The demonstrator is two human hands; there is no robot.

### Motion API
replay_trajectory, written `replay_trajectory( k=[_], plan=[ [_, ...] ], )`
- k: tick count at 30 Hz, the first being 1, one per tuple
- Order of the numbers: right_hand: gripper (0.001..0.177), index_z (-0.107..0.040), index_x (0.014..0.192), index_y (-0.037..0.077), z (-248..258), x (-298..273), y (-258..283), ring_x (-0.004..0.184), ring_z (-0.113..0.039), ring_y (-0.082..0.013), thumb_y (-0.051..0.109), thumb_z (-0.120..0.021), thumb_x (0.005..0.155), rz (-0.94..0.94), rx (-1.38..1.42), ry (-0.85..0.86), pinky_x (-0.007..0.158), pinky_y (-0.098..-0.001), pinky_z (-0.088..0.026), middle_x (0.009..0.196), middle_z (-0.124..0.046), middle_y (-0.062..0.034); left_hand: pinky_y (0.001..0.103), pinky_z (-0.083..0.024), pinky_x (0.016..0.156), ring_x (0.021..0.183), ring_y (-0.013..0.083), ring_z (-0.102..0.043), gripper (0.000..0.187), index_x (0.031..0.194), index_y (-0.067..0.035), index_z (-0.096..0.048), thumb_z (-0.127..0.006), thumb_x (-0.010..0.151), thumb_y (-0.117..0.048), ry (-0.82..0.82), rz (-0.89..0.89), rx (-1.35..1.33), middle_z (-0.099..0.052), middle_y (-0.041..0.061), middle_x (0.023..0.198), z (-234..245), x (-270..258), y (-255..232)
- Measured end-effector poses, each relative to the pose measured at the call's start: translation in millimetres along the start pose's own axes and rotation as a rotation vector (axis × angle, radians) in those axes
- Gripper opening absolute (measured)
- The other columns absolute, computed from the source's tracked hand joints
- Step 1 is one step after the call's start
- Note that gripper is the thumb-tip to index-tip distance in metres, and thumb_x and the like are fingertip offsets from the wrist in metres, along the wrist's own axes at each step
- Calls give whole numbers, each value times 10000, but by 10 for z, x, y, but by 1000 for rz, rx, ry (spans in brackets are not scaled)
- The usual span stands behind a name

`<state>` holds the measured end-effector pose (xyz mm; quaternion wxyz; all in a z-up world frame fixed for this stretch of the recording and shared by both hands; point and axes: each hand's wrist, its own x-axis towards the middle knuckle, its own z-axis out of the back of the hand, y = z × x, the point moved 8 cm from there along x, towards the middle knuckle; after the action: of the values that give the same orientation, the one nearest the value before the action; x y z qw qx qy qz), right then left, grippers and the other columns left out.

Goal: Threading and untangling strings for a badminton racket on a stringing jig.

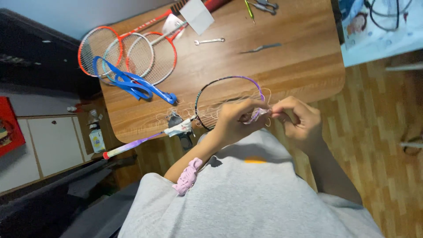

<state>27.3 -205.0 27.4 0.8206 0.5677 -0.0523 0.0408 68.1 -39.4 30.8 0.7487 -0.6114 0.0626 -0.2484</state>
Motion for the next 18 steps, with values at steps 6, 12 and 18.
replay_trajectory(
  k=[6, 12, 18],
  plan=[
    [108, -642, 1023, 8, -40, 104, 267, 924, -682, -174, -81, -686, 978, 271, -105, -31, 798, -302, -572, 989, -680, -98, 277, -485, 636, 696, 109, -630, 231, 1114, -178, -727, -820, 904, -153, -56, -221, 222, -669, 18, 800, 112, -43, -186],
    [99, -644, 962, 24, -101, 187, 306, 900, -672, -176, -54, -696, 930, 291, 15, 63, 758, -286, -568, 1012, -660, -93, 248, -347, 528, 528, 70, -422, 124, 1015, -148, -768, -817, 902, -136, 30, 23, 36, -472, 24, 594, 110, -62, 57],
    [81, -675, 993, 47, -163, 254, 292, 883, -671, -108, -9, -690, 938, 315, 257, 197, 738, -251, -585, 1035, -646, -65, 222, -375, 570, 666, -7, -472, 132, 1146, -106, -738, -705, 1036, -171, 182, 102, -246, -631, -92, 784, 72, -115, 53]
  ],
)
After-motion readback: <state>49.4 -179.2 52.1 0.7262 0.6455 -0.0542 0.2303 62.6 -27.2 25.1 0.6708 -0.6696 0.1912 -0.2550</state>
